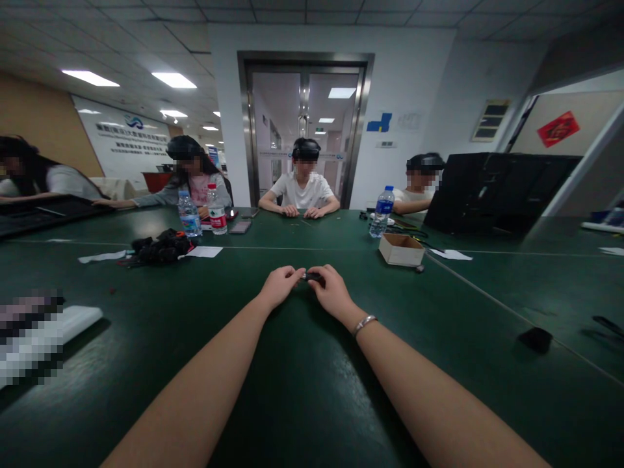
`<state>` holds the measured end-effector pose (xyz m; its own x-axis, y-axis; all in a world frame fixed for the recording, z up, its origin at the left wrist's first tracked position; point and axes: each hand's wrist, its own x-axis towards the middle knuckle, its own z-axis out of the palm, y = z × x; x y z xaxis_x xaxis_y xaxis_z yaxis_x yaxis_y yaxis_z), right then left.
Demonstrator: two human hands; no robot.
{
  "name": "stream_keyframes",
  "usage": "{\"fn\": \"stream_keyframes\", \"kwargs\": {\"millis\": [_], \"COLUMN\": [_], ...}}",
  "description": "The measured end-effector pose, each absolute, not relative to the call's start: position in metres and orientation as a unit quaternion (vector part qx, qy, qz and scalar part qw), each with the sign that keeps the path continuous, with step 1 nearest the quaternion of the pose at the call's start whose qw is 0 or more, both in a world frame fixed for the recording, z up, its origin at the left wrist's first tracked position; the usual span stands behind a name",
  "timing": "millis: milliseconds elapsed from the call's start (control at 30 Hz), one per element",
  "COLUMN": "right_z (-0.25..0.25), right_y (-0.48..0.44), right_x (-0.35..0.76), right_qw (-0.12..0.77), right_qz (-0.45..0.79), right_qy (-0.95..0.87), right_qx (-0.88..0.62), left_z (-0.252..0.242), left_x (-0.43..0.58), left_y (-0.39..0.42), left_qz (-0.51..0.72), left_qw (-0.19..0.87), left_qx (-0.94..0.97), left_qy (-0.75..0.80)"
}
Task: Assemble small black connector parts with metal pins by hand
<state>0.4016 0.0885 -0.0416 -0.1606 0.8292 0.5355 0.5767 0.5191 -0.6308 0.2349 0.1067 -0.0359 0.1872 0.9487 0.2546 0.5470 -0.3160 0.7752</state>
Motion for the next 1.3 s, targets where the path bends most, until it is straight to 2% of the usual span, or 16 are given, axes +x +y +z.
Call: {"fn": "stream_keyframes", "kwargs": {"millis": [267,467,800,1300], "right_z": [-0.037,-0.038,-0.041,-0.036], "right_y": [0.083,0.085,0.089,0.084], "right_x": [0.399,0.399,0.401,0.399], "right_qw": [0.435,0.455,0.464,0.454], "right_qz": [0.121,0.126,0.143,0.108], "right_qy": [-0.767,-0.756,-0.725,-0.764], "right_qx": [-0.456,-0.452,-0.489,-0.445], "left_z": [-0.030,-0.034,-0.040,-0.026], "left_x": [0.240,0.239,0.242,0.245], "left_y": [0.101,0.102,0.107,0.095], "left_qz": [0.329,0.370,0.443,0.335], "left_qw": [0.235,0.224,0.290,0.158], "left_qx": [0.728,0.730,0.718,0.738], "left_qy": [0.555,0.529,0.452,0.564]}}
